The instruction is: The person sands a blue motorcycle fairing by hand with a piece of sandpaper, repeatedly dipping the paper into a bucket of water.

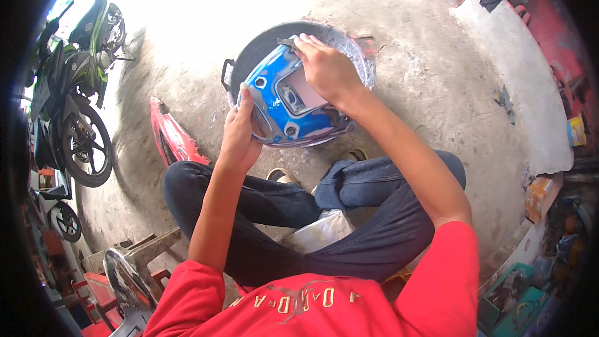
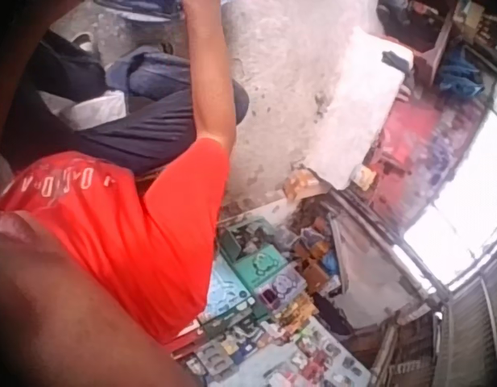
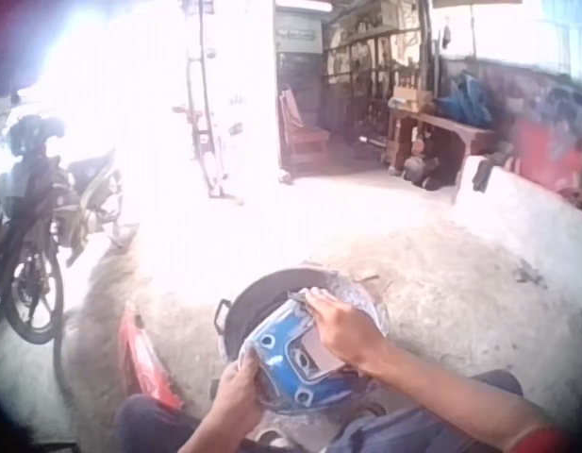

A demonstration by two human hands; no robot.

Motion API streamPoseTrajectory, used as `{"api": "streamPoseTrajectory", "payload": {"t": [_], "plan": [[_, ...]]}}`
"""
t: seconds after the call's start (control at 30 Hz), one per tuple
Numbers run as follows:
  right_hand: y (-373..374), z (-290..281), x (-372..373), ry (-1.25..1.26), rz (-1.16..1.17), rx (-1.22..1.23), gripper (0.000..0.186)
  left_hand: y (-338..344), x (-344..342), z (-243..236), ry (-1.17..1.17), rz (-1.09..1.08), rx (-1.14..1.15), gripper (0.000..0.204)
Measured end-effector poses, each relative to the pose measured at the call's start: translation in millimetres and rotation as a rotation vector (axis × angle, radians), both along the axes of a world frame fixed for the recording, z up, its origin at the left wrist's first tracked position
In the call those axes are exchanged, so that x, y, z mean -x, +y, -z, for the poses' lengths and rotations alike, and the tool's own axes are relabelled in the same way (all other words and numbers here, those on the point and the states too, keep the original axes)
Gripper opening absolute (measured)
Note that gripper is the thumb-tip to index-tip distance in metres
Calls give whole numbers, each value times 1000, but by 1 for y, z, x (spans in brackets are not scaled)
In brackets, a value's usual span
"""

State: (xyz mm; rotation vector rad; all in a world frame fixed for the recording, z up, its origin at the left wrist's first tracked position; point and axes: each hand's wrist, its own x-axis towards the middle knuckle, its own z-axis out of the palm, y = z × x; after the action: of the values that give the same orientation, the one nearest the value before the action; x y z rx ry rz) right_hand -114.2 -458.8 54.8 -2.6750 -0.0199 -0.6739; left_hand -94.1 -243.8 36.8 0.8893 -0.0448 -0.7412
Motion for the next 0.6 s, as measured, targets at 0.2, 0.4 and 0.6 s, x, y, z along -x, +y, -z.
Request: {"api": "streamPoseTrajectory", "payload": {"t": [0.2,0.4,0.6], "plan": [[29,10,17,-60,-179,-20,38,-2,6,-7,-101,-14,-111,41],[64,14,26,-136,-256,-91,35,10,0,2,-152,1,-250,35],[25,18,14,2,-119,-211,36,7,4,-22,-181,22,-326,32]]}}
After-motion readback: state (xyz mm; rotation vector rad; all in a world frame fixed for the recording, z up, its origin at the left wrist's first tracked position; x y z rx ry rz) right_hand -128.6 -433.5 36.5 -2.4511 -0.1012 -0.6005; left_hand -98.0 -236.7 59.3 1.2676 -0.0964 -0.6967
